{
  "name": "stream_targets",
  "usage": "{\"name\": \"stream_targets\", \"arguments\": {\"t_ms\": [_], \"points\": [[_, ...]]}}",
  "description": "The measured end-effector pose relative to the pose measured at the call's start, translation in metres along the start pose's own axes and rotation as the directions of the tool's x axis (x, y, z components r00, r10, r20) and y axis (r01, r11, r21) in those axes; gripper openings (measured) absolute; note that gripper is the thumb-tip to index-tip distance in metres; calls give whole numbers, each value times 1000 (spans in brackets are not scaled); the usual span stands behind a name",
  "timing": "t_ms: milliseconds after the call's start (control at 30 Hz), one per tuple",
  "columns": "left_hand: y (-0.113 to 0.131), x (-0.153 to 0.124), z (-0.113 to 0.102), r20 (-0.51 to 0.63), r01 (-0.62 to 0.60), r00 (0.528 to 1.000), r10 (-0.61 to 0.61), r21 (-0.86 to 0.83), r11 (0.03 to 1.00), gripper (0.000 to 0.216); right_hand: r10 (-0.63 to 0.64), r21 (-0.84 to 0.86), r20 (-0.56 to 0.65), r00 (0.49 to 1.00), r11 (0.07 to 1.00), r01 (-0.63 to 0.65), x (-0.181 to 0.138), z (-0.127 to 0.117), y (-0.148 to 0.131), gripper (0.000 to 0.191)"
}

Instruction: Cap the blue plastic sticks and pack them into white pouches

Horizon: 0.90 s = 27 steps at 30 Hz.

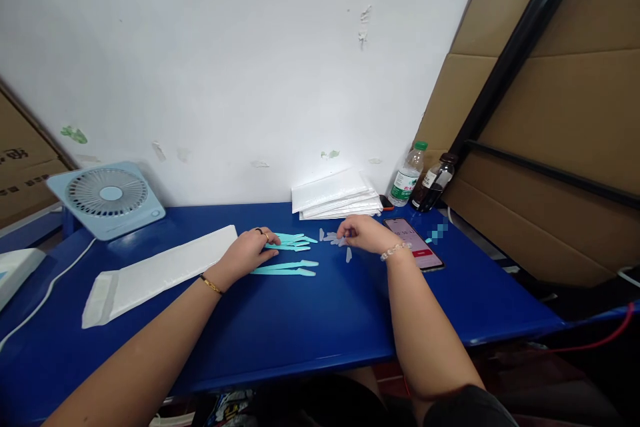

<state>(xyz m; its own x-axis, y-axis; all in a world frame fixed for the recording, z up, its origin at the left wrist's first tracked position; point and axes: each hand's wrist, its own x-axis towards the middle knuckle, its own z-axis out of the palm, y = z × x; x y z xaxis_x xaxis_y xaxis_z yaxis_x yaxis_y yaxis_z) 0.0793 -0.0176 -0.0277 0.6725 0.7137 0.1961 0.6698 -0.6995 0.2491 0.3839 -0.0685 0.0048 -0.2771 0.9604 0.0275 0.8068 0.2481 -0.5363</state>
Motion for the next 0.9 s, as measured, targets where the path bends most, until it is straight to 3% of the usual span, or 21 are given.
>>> {"name": "stream_targets", "arguments": {"t_ms": [100, 233, 400, 500, 900], "points": [[-5, 3, 2, 33, -16, 999, 14, 68, 998, 17, 100, -83, 147, 984, 993, -89, -3, -5, 7, 24], [-2, 4, 5, 16, -51, 999, 50, 131, 990, 19, 72, -102, 241, 968, 994, -49, 5, 8, 7, 12], [3, 3, 6, -9, -74, 997, 78, 239, 968, 32, 31, 39, 208, 978, 998, -40, 12, 23, 0, 7], [5, 3, 4, -27, -83, 996, 90, 204, 976, 31, -54, 137, 123, 991, 990, 37, 13, 26, -9, 11], [13, 2, -5, -42, -67, 996, 73, 122, 990, 31, -141, 141, 27, 990, 981, 136, 16, 32, -23, 16]]}}
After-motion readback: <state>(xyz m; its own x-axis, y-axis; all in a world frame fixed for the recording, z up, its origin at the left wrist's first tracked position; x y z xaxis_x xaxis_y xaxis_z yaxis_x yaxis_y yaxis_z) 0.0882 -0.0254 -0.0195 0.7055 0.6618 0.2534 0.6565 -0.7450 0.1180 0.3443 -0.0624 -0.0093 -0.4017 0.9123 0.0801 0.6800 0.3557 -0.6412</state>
